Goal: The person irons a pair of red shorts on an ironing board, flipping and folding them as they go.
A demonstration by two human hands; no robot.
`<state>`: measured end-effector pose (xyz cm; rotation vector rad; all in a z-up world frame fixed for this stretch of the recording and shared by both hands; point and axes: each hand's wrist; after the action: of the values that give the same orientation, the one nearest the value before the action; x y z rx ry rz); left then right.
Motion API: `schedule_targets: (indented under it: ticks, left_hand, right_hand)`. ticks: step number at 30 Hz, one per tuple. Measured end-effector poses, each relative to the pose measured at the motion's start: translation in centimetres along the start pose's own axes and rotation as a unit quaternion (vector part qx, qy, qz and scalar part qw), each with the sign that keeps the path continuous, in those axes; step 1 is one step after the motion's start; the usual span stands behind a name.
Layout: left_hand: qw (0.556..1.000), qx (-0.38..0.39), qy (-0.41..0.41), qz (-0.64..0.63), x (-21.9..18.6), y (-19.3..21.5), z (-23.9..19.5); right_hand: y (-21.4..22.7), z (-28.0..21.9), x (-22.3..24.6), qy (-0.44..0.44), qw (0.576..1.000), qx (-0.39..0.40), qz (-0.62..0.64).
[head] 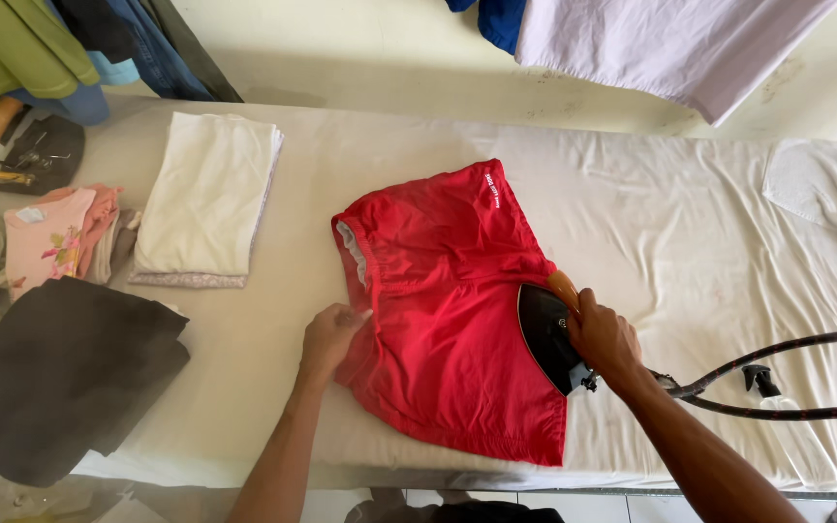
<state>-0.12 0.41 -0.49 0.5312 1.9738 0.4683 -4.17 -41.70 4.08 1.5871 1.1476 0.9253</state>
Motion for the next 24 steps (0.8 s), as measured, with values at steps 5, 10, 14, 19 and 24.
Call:
schedule_targets:
  ticks: [5,10,14,19,24]
  left_hand:
    - [0.998,-0.050,0.003,-0.048,3.0,0.0,0.6]
    - [0.989,-0.086,0.011,-0.117,2.2,3.5,-2.1]
    - [0.969,-0.138,-0.005,-0.203,-0.5,7.5,-7.2]
    - [0.949,-0.183,-0.030,-0.253,-0.8,10.5,-10.4]
    - [0.935,-0.180,-0.039,-0.303,-1.3,11.9,-12.7]
  right_hand:
    - [0.5,0.4,1.7,0.059,0.996,0.024,0.061]
    - [4.0,-3.2,10.8,0.138,0.989,0.020,0.054]
    - [-0.1,-3.4,19.3,0.219,0.969,0.101,0.059]
    - [-4.4,-5.6,26.2,0.349,0.934,0.081,0.009]
    - [-5.7,-5.5,24.8,0.344,0.936,0.059,-0.052]
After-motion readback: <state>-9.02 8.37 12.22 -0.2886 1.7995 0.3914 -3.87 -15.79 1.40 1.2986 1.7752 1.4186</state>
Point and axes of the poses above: each hand's wrist, its own z-axis towards the middle knuckle, its own y-axis out of the back of the hand, x = y × z, and after that the axes turned 1 degree about -z, right-handed
